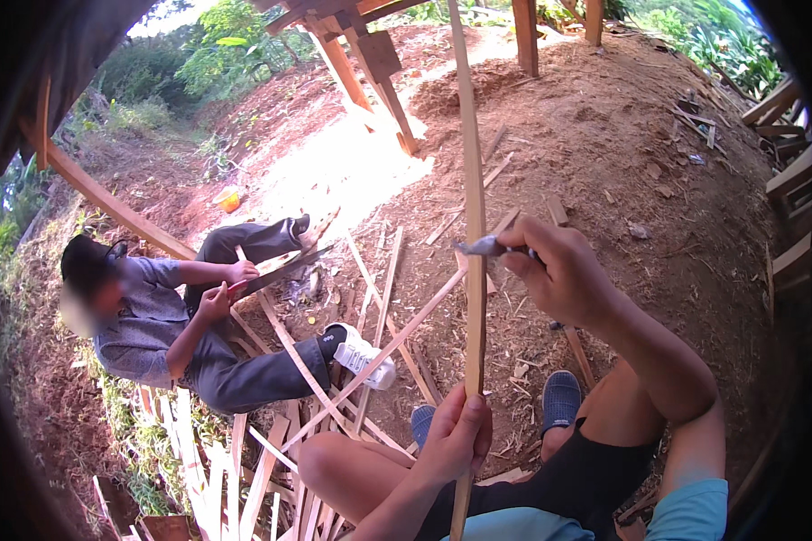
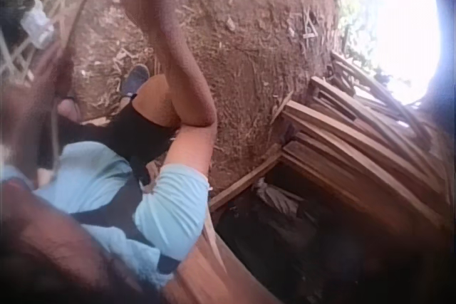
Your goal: The person sits on the ground and uses a knife to shave thin strips from a long wooden stick. They hold the stick vertically and repeatedly scrape the blade along its length to remove bark and smooth the surface. A second person is visible in the background also working with wood.
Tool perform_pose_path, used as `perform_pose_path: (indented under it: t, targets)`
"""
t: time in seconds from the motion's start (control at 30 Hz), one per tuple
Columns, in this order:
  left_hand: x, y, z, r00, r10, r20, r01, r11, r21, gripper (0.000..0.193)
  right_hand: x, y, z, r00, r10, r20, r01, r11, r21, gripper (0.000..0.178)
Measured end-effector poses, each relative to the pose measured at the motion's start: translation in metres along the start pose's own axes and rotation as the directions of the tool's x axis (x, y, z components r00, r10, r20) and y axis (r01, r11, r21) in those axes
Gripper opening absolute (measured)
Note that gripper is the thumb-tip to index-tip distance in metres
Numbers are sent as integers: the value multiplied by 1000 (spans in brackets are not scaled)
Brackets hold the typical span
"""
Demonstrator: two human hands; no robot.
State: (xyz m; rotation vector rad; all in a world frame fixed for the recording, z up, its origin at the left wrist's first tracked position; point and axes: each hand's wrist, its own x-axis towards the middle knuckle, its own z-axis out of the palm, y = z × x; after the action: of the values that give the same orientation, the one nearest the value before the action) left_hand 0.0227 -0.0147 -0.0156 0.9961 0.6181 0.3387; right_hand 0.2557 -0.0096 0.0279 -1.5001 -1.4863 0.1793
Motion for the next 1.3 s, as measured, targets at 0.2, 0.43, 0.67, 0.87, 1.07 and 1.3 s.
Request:
perform_pose_path:
  t: [0.2, 0.43, 0.67, 0.87, 1.07, 1.3]
  targets:
    - [0, -14, -16, 1000, 8, -13, -10, 993, -118, 25, -36, -30, 30, 986, -108, 130, 104, 994, 41, 14]
    - [2, -19, -9, 998, 10, 58, -6, 997, -81, 34, -37, -31, 23, 986, -137, 92, 144, 987, -70, 17]
    - [-5, 5, -3, 998, 51, 25, -47, 991, -126, 29, -26, -26, 26, 977, -204, 61, 211, 969, -126, 17]
    - [-12, 2, -12, 998, 67, -21, -68, 997, -26, 28, -24, -27, 32, 980, -190, 57, 196, 972, -133, 16]
    - [-35, -6, 4, 930, 362, 69, -368, 900, 236, 29, -1, 84, 9, 943, 200, -265, -232, 968, -98, 18]
    - [-37, 19, -6, 963, 233, 133, -250, 959, 130, 29, -21, 79, 13, 928, 131, -350, -126, 991, 38, 15]
